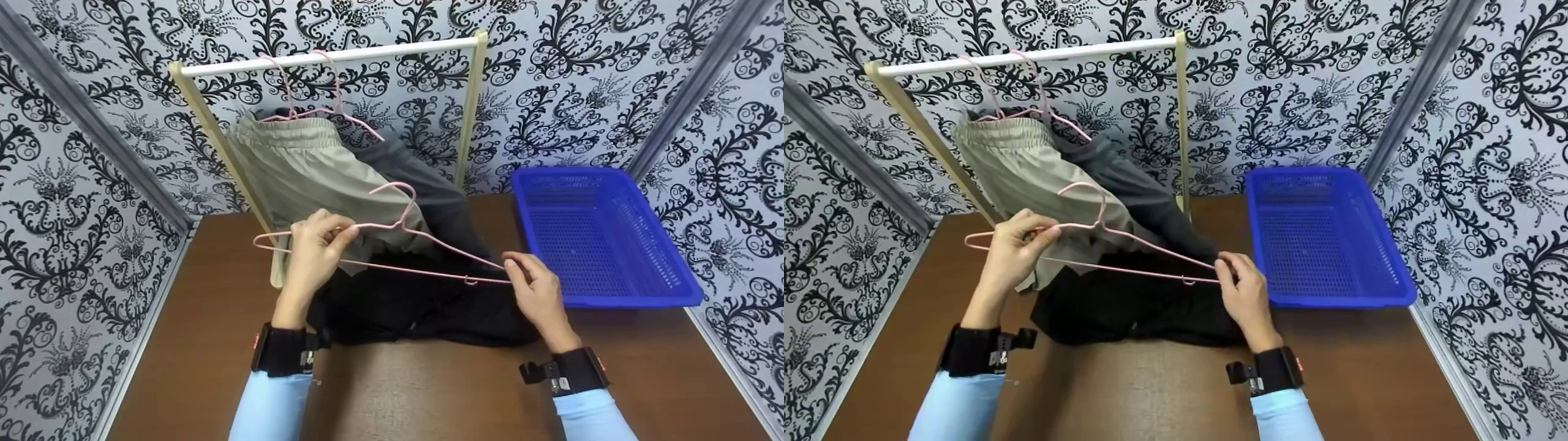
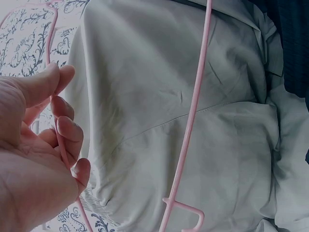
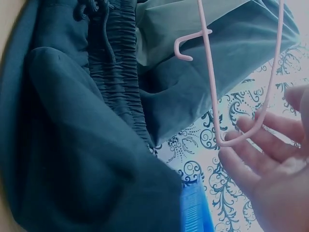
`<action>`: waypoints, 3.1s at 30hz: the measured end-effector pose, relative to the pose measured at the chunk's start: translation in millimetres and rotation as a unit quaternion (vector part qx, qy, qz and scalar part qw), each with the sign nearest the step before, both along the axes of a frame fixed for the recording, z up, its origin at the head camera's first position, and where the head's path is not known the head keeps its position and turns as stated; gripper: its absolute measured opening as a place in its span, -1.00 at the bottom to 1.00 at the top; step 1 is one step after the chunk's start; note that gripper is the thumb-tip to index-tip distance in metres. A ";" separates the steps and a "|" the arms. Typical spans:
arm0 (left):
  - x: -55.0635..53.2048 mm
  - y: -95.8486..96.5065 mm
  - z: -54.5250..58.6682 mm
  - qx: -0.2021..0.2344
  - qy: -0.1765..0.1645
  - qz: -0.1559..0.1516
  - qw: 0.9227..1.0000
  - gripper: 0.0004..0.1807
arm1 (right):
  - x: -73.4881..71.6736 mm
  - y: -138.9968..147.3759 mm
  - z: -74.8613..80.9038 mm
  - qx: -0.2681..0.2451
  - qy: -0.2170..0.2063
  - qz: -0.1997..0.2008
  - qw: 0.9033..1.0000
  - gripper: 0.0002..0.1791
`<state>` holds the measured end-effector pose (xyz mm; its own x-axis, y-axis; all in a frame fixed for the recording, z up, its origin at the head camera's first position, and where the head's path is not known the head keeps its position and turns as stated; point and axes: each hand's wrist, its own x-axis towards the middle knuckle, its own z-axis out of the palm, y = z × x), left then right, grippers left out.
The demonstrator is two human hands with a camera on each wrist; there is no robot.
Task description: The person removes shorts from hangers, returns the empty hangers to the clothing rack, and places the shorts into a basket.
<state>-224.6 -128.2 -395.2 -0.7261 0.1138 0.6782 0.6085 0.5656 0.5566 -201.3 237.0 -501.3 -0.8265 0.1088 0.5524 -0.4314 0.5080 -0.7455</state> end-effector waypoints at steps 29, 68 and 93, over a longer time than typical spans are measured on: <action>0.4 6.4 0.0 0.041 0.021 0.012 0.999 -0.98 | 4.5 0.3 11.0 -0.035 -0.041 0.191 0.980 -0.80; 2.0 10.0 -5.1 -0.024 0.165 0.070 0.983 -0.47 | 2.2 34.5 45.6 -0.111 -0.015 0.039 0.993 -0.73; -4.9 8.3 -35.5 -0.065 0.117 0.066 0.989 -0.45 | -5.6 69.8 38.6 -0.333 -0.035 -0.009 0.942 -0.60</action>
<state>-229.5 -119.8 -430.7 -0.5661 0.1259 0.8146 0.6279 0.7062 0.3272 -206.9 306.8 -462.6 -0.8535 0.4255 0.3008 -0.3646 -0.0751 -0.9281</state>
